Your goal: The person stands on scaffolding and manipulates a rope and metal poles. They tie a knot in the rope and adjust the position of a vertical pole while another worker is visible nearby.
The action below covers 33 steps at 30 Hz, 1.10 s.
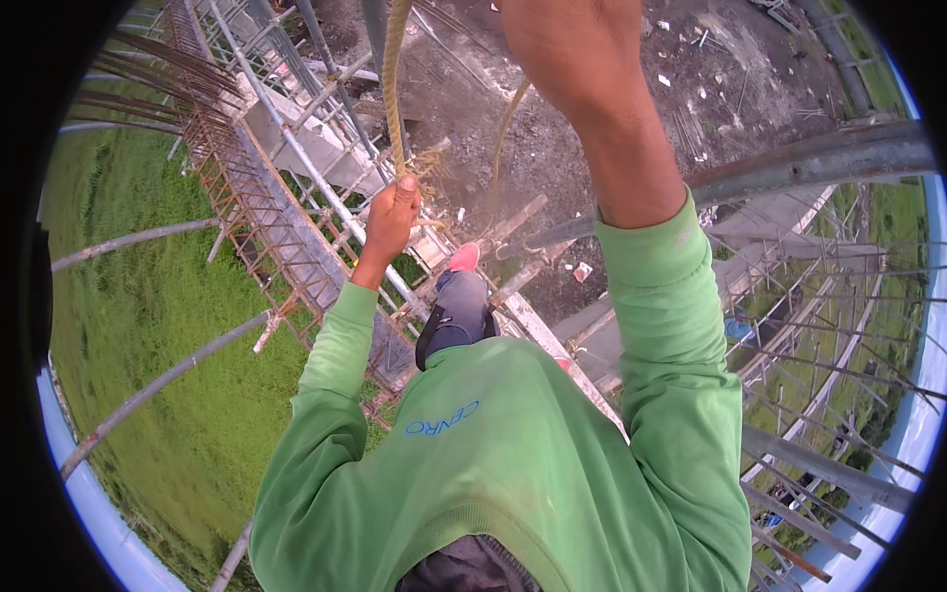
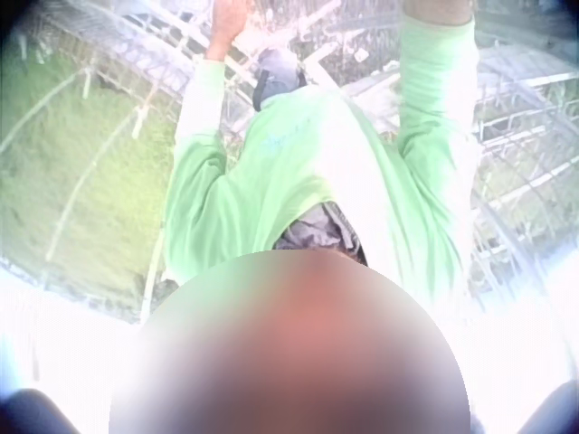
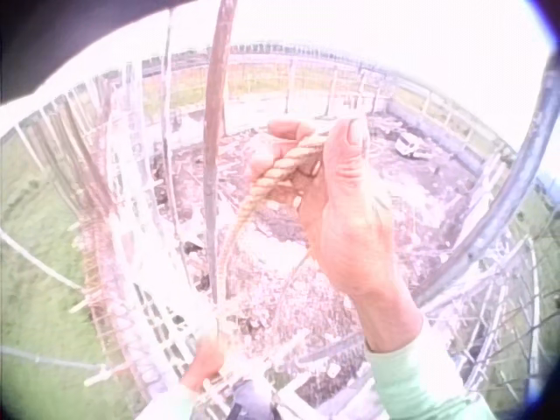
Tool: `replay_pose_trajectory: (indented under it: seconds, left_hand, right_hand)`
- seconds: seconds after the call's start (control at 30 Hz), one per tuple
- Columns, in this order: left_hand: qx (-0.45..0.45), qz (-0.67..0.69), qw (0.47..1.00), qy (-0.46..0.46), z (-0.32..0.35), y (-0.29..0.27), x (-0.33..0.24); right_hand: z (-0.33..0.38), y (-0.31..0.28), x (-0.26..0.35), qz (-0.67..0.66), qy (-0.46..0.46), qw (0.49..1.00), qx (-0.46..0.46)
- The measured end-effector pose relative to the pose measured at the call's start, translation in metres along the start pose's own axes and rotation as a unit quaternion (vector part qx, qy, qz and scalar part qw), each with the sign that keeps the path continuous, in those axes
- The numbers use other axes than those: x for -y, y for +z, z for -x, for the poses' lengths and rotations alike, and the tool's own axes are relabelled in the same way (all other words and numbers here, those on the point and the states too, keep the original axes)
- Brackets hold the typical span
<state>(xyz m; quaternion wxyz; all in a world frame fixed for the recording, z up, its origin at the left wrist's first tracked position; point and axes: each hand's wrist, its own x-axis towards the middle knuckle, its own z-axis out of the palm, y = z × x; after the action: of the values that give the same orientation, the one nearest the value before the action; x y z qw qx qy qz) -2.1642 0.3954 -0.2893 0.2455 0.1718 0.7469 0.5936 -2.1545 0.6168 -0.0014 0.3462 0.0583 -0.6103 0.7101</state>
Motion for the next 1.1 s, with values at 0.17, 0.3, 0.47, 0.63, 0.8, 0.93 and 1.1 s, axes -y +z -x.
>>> replay_pose_trajectory:
  seconds: [0.17,0.3,0.47,0.63,0.8,0.93,1.1]
  left_hand:
    - [0.008,0.253,0.967,0.031,0.0,-0.019,-0.155]
    - [0.191,0.405,0.886,0.121,-0.014,-0.033,-0.268]
    - [0.103,0.359,0.892,0.256,-0.026,-0.033,-0.275]
    - [0.115,0.149,0.98,0.057,-0.019,0.03,-0.099]
    - [0.096,0.029,0.993,0.065,-0.03,0.093,0.041]
    - [0.097,0.077,0.992,-0.029,-0.041,0.091,0.037]
    - [0.077,0.302,0.948,-0.069,-0.035,0.085,-0.074]
  right_hand:
    - [0.139,-0.038,-0.109,0.215,0.317,0.889,0.251]
    - [0.231,-0.009,-0.201,0.141,0.243,0.936,0.215]
    - [0.168,-0.013,-0.172,0.109,0.237,0.962,0.081]
    - [0.09,-0.005,-0.045,-0.078,0.199,0.976,0.036]
    - [0.021,-0.027,0.031,-0.478,0.188,0.852,0.106]
    - [-0.012,-0.068,-0.007,-0.068,0.045,0.996,-0.023]
    - [0.106,-0.122,-0.094,0.182,0.299,0.935,0.06]
